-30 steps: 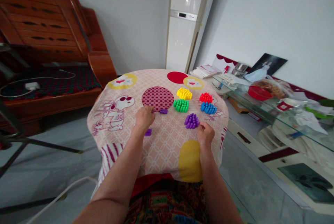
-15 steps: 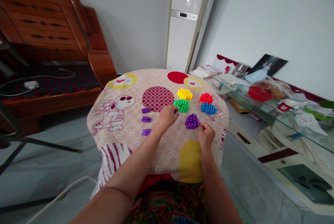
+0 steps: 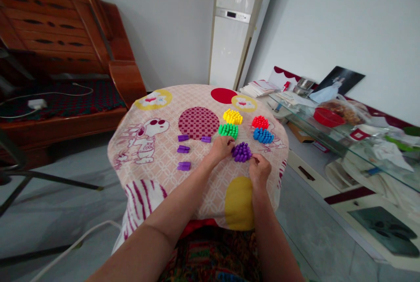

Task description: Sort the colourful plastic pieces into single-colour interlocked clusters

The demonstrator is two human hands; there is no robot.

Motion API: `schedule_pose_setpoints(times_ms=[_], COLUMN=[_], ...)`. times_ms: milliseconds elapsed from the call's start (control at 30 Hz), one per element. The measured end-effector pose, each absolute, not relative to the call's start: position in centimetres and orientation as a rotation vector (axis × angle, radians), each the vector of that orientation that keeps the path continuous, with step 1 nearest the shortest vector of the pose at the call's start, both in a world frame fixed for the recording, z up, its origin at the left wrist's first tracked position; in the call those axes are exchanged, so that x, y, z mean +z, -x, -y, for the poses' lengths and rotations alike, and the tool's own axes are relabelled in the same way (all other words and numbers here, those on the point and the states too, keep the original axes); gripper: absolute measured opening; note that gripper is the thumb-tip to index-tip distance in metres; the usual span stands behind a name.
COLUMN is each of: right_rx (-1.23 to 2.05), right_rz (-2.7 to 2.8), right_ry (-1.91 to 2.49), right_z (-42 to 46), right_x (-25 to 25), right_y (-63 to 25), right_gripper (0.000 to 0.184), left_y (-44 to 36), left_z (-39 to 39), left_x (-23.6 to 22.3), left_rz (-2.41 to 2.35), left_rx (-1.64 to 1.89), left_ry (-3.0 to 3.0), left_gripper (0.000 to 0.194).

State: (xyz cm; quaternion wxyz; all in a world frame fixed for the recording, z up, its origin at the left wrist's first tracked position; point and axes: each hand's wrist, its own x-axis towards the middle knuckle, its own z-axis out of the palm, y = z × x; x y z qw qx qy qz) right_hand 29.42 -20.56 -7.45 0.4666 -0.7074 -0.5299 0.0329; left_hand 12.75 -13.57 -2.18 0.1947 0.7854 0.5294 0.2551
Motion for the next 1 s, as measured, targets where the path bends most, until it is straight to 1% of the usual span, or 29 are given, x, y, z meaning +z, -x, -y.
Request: schedule_pose_setpoints(times_ms=[167,333,533,633,767,900,1000], right_rx=[0.067,0.079,0.096,0.094,0.096,0.091,0.082], right_rz=[1.302,1.299,1.288,1.272,1.268,1.264,1.275], right_ry=[1.724,1.702,1.714,1.740,1.741,1.754,1.777], right_z=[20.7,20.7,20.5,20.4,20.3,20.3,20.3], right_x=[-7.6,-7.6,-7.6,-7.6,-7.6,-7.5,-7.5], right_y=[-29.4,-29.4,-29.6,-29.6,-29.5,-29.5,-29.5], right_gripper=[0.031,0.030,0.028,0.027,0.027,0.026,0.027], left_y=[-12.9,-12.5,-8.3,-6.1,-4.9,-4.9,-5.2], left_z=[13.9,13.9,12.7,12.2,12.2,12.5,12.7], left_x=[-2.3,-2.7,-2.7,-2.9,-3.2,-3.2,-3.1], left_rz=[-1.518,-1.516,-1.846,-1.963,-2.024,-2.017,-1.855], left_rx=[0.695,0.748,0.978,0.875,0.729,0.764,0.916], left_ry=[-2.164,-2.156,-2.152,-2.177,-2.062,-2.005,-2.014], left_gripper=[0.035,0.036,0.040,0.034,0.026,0.019,0.019])
